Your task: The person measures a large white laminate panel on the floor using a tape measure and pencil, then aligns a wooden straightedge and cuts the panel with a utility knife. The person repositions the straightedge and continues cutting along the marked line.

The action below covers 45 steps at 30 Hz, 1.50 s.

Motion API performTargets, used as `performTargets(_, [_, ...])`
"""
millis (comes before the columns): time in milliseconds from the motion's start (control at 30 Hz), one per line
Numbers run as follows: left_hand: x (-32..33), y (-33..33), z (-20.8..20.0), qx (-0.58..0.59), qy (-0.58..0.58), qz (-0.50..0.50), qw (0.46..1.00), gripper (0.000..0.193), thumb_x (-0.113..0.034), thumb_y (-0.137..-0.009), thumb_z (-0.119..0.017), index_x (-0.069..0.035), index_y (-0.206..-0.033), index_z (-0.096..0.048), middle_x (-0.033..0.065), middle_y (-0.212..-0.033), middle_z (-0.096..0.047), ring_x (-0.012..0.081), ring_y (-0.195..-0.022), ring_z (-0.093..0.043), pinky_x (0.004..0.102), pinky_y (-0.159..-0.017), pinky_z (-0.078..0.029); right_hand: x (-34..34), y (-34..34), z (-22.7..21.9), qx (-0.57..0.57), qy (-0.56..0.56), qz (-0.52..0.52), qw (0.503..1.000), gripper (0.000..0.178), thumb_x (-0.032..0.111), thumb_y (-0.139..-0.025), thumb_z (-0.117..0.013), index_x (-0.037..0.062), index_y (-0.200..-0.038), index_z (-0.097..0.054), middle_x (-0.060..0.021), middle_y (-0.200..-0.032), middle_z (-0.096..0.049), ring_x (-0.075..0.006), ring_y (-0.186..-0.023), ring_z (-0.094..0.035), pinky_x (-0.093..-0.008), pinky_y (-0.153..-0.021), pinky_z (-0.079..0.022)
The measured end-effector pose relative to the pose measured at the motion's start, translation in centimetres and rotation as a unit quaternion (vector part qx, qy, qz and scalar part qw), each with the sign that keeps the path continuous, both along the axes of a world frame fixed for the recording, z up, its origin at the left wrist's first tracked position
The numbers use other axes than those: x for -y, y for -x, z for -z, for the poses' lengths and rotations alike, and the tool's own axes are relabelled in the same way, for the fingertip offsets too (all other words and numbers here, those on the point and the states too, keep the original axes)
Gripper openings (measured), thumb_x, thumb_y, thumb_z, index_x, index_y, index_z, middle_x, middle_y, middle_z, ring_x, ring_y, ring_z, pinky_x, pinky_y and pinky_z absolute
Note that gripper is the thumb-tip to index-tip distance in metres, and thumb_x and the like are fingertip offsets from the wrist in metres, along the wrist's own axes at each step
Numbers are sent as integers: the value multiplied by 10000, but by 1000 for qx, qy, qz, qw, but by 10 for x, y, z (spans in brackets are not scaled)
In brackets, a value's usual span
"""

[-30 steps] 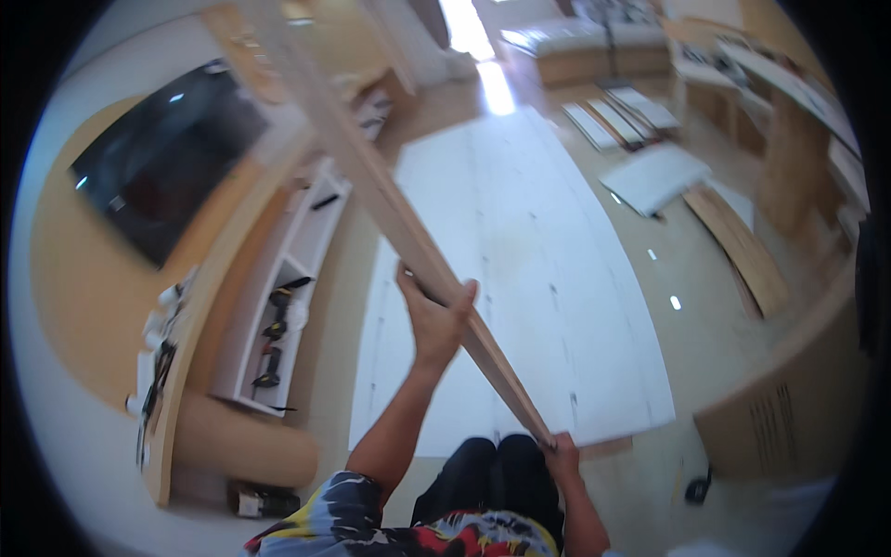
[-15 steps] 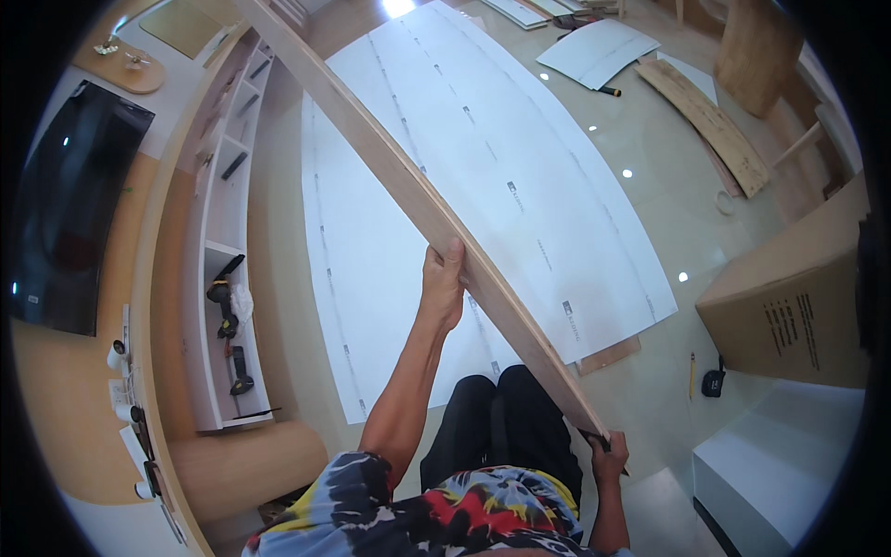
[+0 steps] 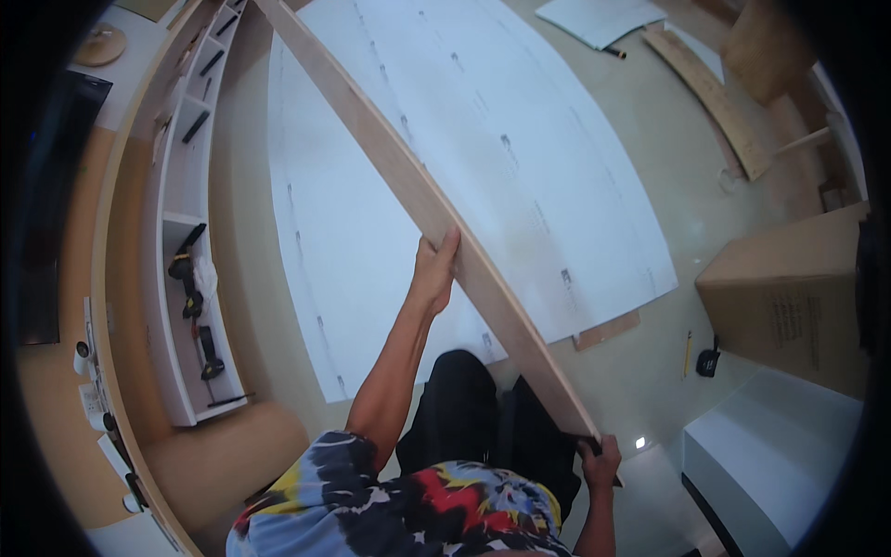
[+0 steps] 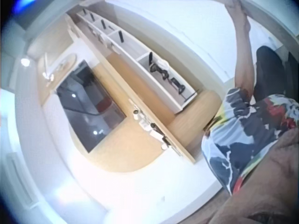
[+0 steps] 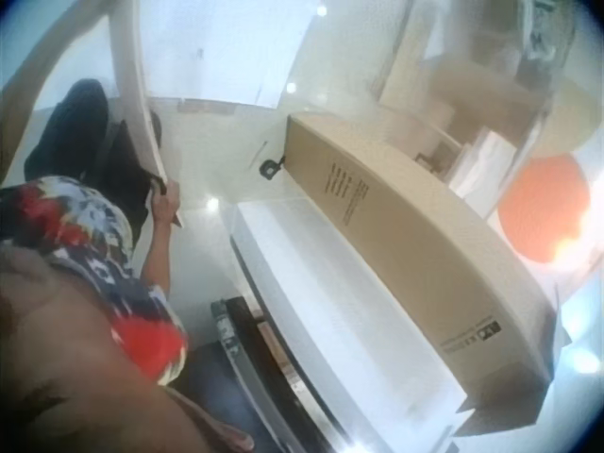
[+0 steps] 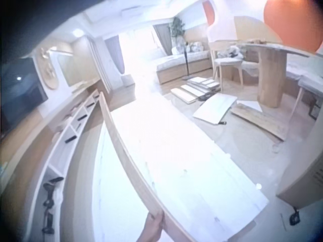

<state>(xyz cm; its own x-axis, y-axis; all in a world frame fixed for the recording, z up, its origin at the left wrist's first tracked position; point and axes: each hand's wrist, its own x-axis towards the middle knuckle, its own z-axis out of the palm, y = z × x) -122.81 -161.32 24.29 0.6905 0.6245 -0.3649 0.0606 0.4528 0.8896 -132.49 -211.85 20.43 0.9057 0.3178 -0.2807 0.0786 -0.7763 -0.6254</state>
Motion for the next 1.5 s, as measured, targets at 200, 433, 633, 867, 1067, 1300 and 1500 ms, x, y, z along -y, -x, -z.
performTargets(200, [25,17,-2,5,39,-7,999,683,-325,-953,-693,84,-1392,-366,194,-1347,-544,263,-1274,-505,406,-1101,-376,16,0,-6,-20,-18,-7,1000,327,121,-720,-827,16,-961,-632,-163,-884,-623,-362,-814,-633,-428,-730,-505])
performTargets(433, [53,24,-22,-12,-15,-63,998,487,-155,-889,-755,74,-1206,-465,177,-1124,-616,239,-993,-638,344,-843,-540,54,26,-31,150,14,-80,985,862,321,-635,-885,9,-1327,-477,-222,-1225,-541,-430,-1158,-496,-530,-1019,-371])
performTargets(633, [57,39,7,-137,-141,-33,980,446,-142,-856,-757,65,-1134,-477,178,-1070,-630,219,-896,-678,348,-703,-596,40,66,-48,119,2,-128,985,967,415,-630,-894,29,-1397,-448,-226,-1279,-508,-445,-1161,-497,-546,-1026,-374])
performTargets(867, [83,52,12,-106,-3,23,994,478,-167,-883,-744,55,-1205,-468,145,-1046,-643,244,-911,-683,424,-761,-602,63,84,-62,194,99,-89,972,803,228,-641,-885,38,-1338,-533,-222,-1281,-511,-425,-1159,-517,-520,-989,-419])
performTargets(1067, [76,43,30,-132,38,72,988,519,-195,-901,-732,25,-1275,-448,154,-1163,-629,272,-1034,-664,478,-868,-579,60,77,-71,192,111,-87,971,773,146,-633,-860,22,-1326,-541,-220,-1281,-512,-412,-1170,-513,-510,-999,-416])
performTargets(1300, [78,14,53,-168,7,91,982,449,-129,-880,-738,39,-1201,-474,152,-1061,-626,264,-923,-681,449,-774,-615,65,59,-47,146,78,-76,983,710,86,-636,-840,12,-1290,-575,-217,-1262,-539,-426,-1185,-528,-504,-1008,-449])
performTargets(1500, [57,-48,96,-256,-138,86,953,430,-65,-775,-753,84,-1084,-492,155,-915,-622,251,-731,-684,399,-551,-630,52,13,7,110,38,-132,984,621,68,-653,-808,45,-1244,-621,-163,-1191,-627,-360,-1074,-623,-450,-927,-512])
